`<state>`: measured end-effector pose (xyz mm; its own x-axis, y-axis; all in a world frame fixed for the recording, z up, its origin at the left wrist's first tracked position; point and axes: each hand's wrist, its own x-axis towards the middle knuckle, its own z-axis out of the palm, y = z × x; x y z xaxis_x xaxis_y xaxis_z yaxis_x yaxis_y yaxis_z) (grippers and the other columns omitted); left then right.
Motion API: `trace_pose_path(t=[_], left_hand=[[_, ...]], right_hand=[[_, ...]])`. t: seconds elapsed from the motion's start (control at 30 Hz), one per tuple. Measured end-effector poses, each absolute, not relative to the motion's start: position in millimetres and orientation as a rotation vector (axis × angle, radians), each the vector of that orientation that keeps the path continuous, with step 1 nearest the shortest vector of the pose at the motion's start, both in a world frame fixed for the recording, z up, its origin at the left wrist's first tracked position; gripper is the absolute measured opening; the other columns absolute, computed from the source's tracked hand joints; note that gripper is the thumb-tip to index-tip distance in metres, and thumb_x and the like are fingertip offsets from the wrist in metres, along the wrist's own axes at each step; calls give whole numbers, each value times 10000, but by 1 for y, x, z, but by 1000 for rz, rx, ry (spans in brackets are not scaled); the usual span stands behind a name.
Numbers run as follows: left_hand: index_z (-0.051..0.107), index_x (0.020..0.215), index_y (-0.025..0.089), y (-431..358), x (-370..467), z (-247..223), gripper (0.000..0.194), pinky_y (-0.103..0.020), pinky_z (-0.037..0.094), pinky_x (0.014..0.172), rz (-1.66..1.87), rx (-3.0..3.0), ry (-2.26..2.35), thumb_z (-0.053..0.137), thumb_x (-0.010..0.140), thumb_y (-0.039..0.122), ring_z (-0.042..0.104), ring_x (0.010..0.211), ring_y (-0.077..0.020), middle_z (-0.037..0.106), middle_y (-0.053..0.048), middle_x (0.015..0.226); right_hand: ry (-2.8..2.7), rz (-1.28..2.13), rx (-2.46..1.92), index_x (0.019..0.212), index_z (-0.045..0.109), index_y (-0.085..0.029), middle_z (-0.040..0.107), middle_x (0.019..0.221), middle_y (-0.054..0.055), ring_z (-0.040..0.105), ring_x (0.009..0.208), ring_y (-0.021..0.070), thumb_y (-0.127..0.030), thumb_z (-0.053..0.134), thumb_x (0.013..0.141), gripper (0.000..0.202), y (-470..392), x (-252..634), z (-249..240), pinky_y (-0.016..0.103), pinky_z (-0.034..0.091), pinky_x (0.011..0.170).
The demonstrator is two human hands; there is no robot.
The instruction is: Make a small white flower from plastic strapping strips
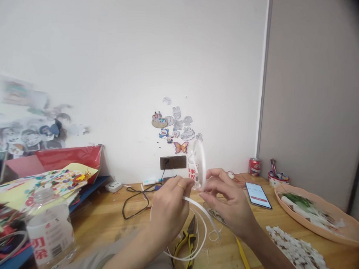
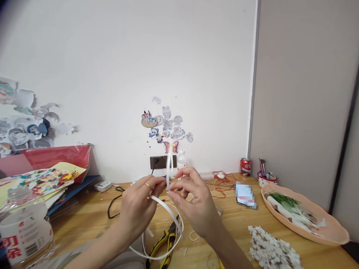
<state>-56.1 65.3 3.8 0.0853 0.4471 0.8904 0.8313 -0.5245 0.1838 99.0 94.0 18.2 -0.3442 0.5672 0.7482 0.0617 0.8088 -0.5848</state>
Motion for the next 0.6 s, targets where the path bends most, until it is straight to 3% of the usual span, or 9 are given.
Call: trace_pose_path(t=[0.23, 0.5, 0.6], left_hand=[[576, 765, 137, 73, -66, 19, 196, -276, 445, 563, -1803, -2371, -1667, 464, 851, 273, 559, 599, -126, 592, 7, 673], [570, 926, 128, 90, -101, 26, 213, -288, 494, 562, -2018, -2788, -1988, 492, 839, 305, 584, 638, -124, 610, -26, 831], [563, 963, 129, 93, -104, 27, 208, -302, 502, 587, -2116, -2847, -2078, 506, 833, 283, 592, 684, -137, 609, -40, 885]], right_hand=[[-2021, 386, -505, 710, 578, -216, 454, 1046, 50, 510, 792, 159, -190, 579, 744, 43, 107, 111, 16, 307, 411, 729], [-1944, 434, -684, 782, 651, -195, 624, 841, 45, 557, 822, 198, -317, 548, 803, 161, 152, 147, 14, 362, 414, 776], [-1739, 522, -772, 918, 602, -142, 619, 923, 48, 583, 843, 178, -343, 494, 848, 238, 169, 167, 11, 374, 461, 752]])
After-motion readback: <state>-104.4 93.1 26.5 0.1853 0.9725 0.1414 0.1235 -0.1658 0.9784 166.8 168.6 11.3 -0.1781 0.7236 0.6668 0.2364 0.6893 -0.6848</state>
